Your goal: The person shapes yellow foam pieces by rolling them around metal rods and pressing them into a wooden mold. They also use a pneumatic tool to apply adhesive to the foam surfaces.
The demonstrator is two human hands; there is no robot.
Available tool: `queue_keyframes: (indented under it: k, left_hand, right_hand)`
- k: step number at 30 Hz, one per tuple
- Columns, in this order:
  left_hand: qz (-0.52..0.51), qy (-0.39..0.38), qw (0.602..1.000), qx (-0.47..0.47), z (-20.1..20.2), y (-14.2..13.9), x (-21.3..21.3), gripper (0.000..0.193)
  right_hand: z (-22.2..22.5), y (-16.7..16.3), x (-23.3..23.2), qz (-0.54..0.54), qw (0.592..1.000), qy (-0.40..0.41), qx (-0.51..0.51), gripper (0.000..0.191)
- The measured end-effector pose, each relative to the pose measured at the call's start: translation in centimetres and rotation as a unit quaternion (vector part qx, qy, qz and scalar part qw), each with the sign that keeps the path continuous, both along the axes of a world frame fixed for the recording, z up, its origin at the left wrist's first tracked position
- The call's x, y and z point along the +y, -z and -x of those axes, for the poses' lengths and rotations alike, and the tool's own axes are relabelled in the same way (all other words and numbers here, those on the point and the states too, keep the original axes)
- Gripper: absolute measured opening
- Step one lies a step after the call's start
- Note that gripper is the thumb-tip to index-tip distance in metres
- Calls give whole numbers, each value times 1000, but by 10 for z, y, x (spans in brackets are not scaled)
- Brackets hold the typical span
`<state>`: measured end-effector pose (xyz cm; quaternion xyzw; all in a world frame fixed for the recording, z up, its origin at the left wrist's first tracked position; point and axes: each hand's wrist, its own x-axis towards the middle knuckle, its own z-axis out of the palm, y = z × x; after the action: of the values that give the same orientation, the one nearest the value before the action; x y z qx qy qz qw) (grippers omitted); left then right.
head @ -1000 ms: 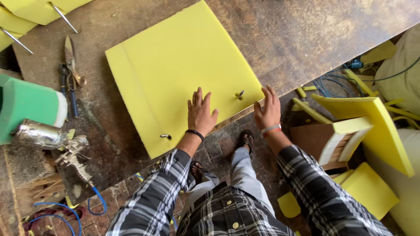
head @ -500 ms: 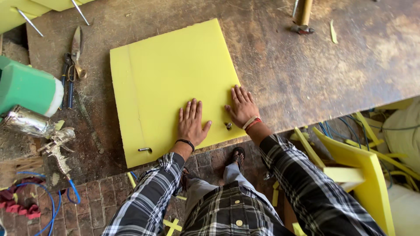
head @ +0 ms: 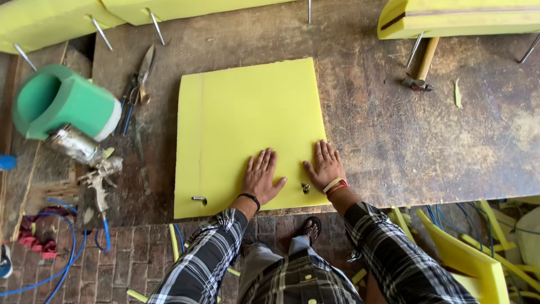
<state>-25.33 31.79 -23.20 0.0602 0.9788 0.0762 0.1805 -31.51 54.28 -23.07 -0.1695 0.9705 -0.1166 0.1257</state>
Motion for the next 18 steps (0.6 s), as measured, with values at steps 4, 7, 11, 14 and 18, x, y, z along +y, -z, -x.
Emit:
queue_keyframes:
  k: [4, 7, 11, 14, 18]
  left_hand:
    - [-17, -21, 999, 22, -17, 6, -1, 88]
    - [-42, -27, 999, 8, -46, 7, -6, 88]
    - [-187, -60, 981, -2, -95, -7, -27, 75]
    - [-314, -114, 942, 24, -119, -26, -59, 57]
    - [-385, -162, 902, 107, -129, -45, -119, 26]
  right_hand:
    - [5, -7, -4, -14, 1000, -5, -16, 86]
    - [5, -5, -9, -10, 1000, -8, -2, 85]
    - [9, -12, -16, -13, 1000, -9, -21, 86]
    - [22, -31, -23, -73, 991, 8, -108, 95]
    - [18, -54, -69, 27, 988, 102, -114, 79]
